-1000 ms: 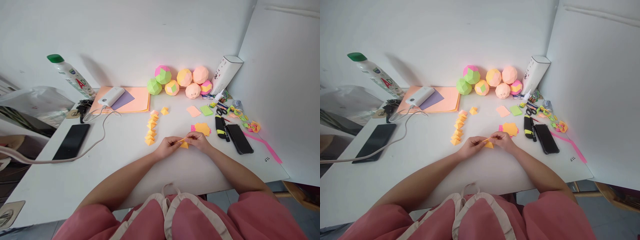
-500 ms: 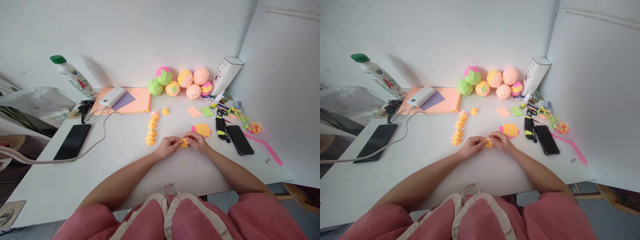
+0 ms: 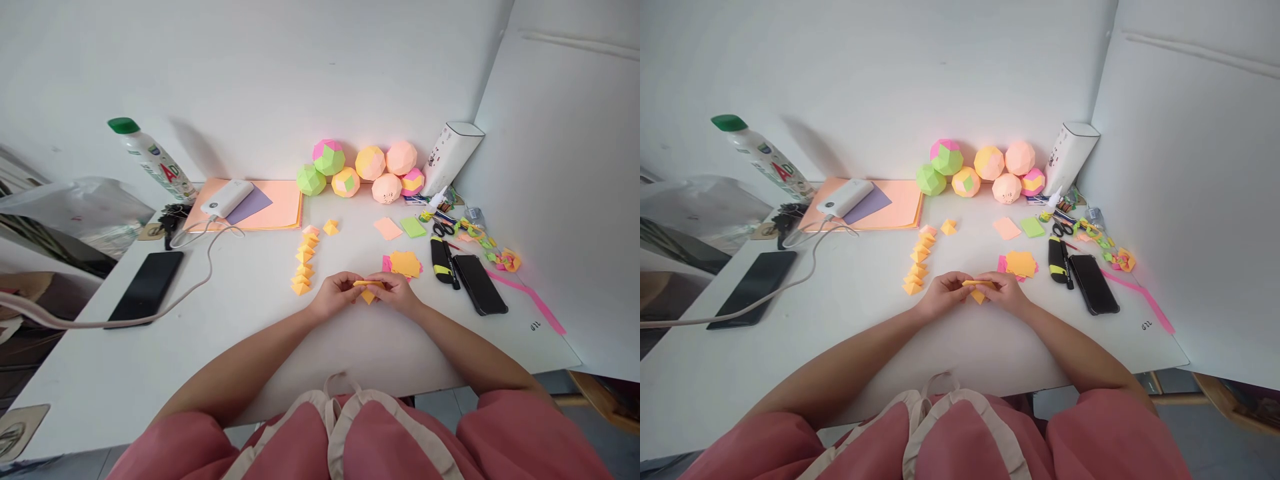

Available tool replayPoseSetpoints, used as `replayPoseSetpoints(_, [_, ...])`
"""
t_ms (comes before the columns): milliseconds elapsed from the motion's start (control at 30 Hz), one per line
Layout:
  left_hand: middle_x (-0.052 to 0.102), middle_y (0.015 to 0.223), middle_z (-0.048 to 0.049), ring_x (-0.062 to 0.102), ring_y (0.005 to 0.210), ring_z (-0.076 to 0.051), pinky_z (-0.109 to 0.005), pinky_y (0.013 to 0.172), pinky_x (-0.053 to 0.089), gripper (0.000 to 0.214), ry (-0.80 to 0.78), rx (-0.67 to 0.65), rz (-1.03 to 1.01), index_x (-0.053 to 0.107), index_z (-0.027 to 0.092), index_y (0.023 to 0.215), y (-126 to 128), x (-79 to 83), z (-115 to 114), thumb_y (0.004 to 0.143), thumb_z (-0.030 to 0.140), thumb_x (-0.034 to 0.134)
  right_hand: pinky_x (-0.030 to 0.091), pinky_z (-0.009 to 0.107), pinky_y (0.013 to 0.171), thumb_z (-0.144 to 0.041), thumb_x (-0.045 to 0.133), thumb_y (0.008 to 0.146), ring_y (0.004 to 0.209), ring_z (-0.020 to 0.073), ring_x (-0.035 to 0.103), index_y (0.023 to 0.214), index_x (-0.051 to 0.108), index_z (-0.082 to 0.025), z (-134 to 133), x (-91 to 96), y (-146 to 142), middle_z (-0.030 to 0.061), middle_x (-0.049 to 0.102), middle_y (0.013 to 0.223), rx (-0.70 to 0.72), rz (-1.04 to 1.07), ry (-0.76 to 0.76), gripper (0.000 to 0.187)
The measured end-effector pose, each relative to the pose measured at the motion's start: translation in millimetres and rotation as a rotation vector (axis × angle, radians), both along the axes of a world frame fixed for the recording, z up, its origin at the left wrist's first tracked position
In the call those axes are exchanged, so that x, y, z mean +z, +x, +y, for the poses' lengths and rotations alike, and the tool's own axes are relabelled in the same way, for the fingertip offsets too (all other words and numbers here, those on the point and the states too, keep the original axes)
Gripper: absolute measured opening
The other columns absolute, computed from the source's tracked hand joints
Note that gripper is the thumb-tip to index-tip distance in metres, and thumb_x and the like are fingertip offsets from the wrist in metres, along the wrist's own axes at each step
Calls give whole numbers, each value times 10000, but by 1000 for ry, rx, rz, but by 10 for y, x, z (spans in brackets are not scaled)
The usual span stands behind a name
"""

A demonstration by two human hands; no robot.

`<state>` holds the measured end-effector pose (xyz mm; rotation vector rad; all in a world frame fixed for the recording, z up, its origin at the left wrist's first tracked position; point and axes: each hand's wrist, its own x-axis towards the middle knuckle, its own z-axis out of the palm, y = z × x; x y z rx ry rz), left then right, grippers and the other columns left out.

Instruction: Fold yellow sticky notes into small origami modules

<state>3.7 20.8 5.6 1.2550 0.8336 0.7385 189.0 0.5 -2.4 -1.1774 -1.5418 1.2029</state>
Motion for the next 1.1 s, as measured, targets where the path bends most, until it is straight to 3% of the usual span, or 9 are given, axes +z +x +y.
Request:
replayPoseSetpoints(233, [578, 705, 1, 501, 550, -72, -236, 558, 430, 341, 9, 39, -40, 593, 147, 879, -8, -37, 31, 714, 442, 640, 560, 274, 525, -352, 659, 732, 633, 159, 633, 926, 708, -214, 13, -84, 31, 48, 697, 824, -37, -19, 12, 244])
replayPoseSetpoints(567, [505, 562, 38, 446, 479, -68, -229, 495, 395, 343, -18, 103, -45, 598, 151, 830, -7, -33, 28, 699, 465, 644, 522, 263, 531, -372, 630, 756, 628, 157, 622, 879, 718, -209, 8, -3, 2, 43, 697, 761, -31, -170, 78, 223])
replayPoseSetpoints(800, [517, 619, 33, 506, 563, -87, -236, 557, 435, 403, 27, -2, 10, 597, 165, 986, -30, -24, 12, 678, 410, 681, 548, 267, 512, -388, 631, 753, 625, 161, 632, 913, 713, -217, 5, -8, 16, 38, 694, 752, -46, -102, 22, 248])
replayPoseSetpoints(1100, [485, 598, 35, 466, 532, -76, -226, 515, 411, 390, 27, 33, 20, 626, 160, 942, -20, -55, 28, 665, 428, 685, 588, 290, 492, -396, 655, 724, 606, 166, 642, 931, 708, -202, -10, 1, 13, 34, 669, 734, 16, 42, -104, 289])
